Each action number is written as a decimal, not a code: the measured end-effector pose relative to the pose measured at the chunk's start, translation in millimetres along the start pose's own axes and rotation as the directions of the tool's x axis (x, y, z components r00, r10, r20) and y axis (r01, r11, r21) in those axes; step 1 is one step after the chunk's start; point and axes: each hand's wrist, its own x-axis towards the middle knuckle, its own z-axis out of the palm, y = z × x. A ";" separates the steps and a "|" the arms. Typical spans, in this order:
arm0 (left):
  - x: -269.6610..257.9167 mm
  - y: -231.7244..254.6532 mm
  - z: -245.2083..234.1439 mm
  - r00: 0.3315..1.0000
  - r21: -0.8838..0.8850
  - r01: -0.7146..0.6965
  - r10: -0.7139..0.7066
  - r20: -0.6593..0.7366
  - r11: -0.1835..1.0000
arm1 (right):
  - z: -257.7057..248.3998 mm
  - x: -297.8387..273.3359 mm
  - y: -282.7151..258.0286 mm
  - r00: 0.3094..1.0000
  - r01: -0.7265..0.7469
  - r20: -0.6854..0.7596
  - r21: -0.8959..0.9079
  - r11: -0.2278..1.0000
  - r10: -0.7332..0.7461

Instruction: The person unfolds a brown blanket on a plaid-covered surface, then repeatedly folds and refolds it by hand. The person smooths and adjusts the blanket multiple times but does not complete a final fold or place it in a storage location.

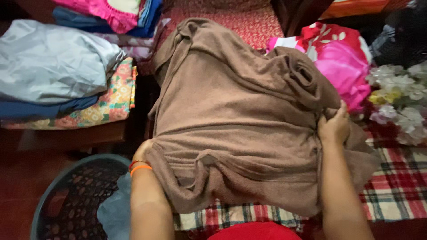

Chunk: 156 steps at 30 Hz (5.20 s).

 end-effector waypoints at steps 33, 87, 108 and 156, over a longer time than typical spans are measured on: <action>-255.5 -110.6 -127.8 0.547 -0.128 -0.790 0.594 -0.590 0.600 | -98.9 49.4 14.2 0.997 0.071 0.007 -0.109 0.992 -0.071; -175.9 90.1 114.3 -0.003 0.966 -0.253 0.998 0.055 -0.054 | -97.7 39.1 -145.7 0.845 0.416 0.312 0.128 0.900 -0.435; -98.7 1.5 230.9 0.210 0.634 -0.770 0.966 0.150 0.069 | 43.2 235.4 -10.9 0.976 0.189 -0.097 0.824 0.534 -0.196; -256.9 -35.6 237.1 0.155 0.158 -0.986 0.686 0.711 0.059 | -36.6 127.1 14.2 0.953 0.008 0.175 0.798 0.602 -0.246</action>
